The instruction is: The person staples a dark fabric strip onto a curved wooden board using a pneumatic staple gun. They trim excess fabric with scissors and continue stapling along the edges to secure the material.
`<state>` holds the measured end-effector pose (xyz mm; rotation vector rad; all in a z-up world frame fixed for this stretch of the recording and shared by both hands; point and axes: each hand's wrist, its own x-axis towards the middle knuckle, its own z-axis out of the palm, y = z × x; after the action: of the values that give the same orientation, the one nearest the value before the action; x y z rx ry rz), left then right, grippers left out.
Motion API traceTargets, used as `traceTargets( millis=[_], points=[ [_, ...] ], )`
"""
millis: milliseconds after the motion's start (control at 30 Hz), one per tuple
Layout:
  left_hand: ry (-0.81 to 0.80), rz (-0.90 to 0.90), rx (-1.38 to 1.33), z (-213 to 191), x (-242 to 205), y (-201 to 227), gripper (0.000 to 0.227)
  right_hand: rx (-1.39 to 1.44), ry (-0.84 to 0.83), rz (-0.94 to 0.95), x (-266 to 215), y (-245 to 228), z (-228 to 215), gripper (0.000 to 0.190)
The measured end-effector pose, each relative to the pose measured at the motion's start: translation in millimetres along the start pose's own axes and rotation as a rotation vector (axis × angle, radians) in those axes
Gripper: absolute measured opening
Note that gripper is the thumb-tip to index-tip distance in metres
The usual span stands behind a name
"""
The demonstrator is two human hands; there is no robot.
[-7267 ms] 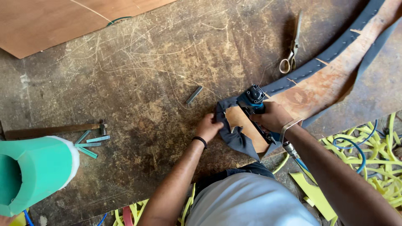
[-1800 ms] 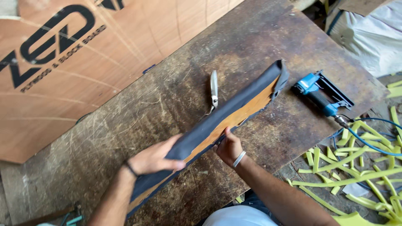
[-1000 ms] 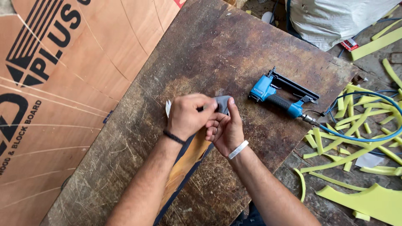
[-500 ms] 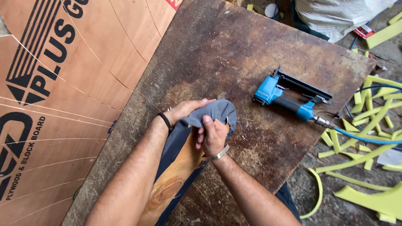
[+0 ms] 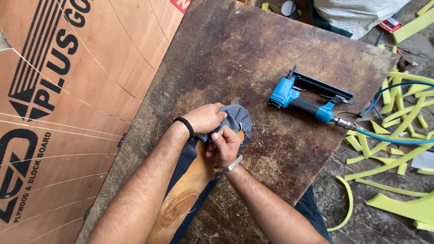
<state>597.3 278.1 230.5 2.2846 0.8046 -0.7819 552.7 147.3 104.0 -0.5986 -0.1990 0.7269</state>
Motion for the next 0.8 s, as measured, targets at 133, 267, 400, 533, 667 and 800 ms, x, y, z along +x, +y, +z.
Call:
traceTargets(
  millis=[133, 267, 400, 533, 667, 800],
  points=[
    [0.01, -0.053, 0.032, 0.4, -7.6, 16.3, 0.048, 0.141, 0.001, -0.013, 0.4, -6.1, 2.2, 0.023],
    [0.035, -0.088, 0.114, 3.4, -12.7, 31.3, 0.045, -0.275, 0.221, -0.197, -1.3, -37.8, -4.1, 0.02],
    [0.053, -0.133, 0.11, 6.3, -15.1, 39.6, 0.047, -0.864, 0.535, -0.178, 5.1, -71.8, -23.1, 0.046],
    [0.067, -0.113, 0.168, 5.9, -16.4, 42.4, 0.044, -0.701, 0.195, -0.088, 6.4, -78.5, -23.7, 0.013],
    [0.078, -0.105, 0.172, 9.6, -14.5, 39.9, 0.043, -1.026, 0.225, -0.383, -4.3, -73.4, -13.8, 0.013],
    [0.052, -0.087, 0.117, 10.1, -9.2, 40.7, 0.046, -1.272, 0.125, -0.537, -10.0, -77.7, -14.7, 0.017]
  ],
)
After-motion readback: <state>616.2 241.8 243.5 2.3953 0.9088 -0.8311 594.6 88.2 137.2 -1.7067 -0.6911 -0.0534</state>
